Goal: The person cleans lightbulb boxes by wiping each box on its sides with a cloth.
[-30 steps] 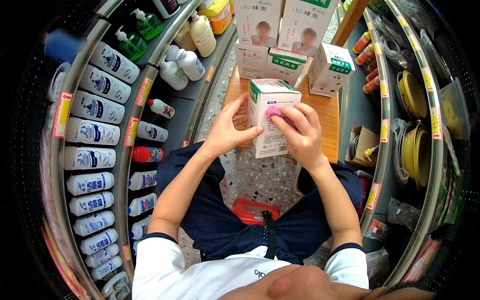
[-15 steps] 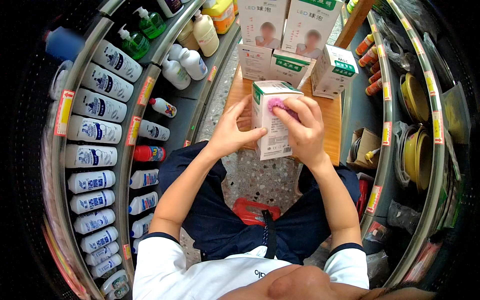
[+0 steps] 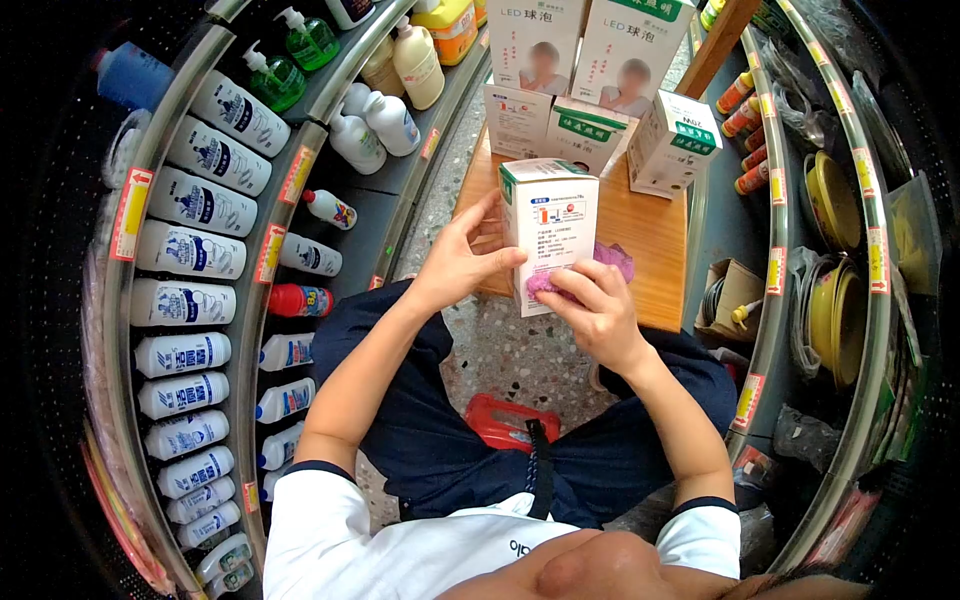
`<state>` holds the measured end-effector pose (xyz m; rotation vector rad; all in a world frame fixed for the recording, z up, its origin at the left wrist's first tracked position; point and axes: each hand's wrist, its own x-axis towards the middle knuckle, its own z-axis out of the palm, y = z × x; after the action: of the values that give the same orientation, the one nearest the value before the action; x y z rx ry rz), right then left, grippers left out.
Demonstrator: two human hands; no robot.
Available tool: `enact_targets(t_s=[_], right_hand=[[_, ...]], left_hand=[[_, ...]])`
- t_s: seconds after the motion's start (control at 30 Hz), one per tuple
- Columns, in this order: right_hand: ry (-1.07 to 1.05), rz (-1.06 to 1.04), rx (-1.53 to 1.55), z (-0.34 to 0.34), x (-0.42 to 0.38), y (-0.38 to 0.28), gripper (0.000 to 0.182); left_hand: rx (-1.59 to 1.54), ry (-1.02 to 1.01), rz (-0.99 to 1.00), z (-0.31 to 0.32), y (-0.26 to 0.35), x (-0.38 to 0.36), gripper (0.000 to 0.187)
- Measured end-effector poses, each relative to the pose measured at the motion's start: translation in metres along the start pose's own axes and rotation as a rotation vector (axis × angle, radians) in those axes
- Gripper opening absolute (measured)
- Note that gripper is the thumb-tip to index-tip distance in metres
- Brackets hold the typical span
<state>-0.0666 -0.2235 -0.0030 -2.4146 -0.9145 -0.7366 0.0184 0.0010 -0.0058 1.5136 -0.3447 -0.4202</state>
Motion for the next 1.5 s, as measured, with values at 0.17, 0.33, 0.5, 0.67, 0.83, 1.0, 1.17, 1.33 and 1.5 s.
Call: enact_targets(t_s=[0.17, 0.33, 0.5, 0.67, 0.83, 1.0, 1.17, 1.33, 1.5], right_hand=[[-0.027, 0.007, 0.015, -0.005, -0.004, -0.003, 0.03], [0.022, 0.036, 0.024, -0.002, -0.001, 0.001, 0.029], [0.069, 0.043, 0.059, 0.001, 0.003, 0.004, 0.029], [0.125, 0.08, 0.06, 0.001, 0.017, 0.008, 0.028], [0.234, 0.088, 0.023, -0.004, 0.041, 0.015, 0.029], [0.302, 0.092, -0.053, -0.01, 0.056, 0.02, 0.031], [0.357, 0.114, -0.081, -0.01, 0.066, 0.025, 0.031], [0.294, 0.084, -0.088, -0.007, 0.064, 0.021, 0.031], [0.177, 0.055, -0.056, 0.0, 0.048, 0.008, 0.028]], left_hand=[[-0.018, -0.003, -0.05, 0.005, 0.005, 0.0, 0.104], [0.094, -0.074, 0.034, 0.002, 0.0, 0.001, 0.123], [0.098, -0.063, 0.013, 0.002, -0.004, 0.0, 0.127], [0.141, -0.068, 0.042, 0.002, -0.004, 0.001, 0.128], [0.236, -0.044, 0.079, 0.008, 0.003, 0.0, 0.125], [0.291, -0.057, 0.113, 0.016, 0.012, 0.0, 0.124], [0.301, -0.065, 0.15, 0.017, 0.008, 0.002, 0.125], [0.282, -0.057, 0.125, 0.013, 0.009, 0.001, 0.124], [0.248, -0.029, 0.054, 0.006, 0.003, -0.001, 0.126]])
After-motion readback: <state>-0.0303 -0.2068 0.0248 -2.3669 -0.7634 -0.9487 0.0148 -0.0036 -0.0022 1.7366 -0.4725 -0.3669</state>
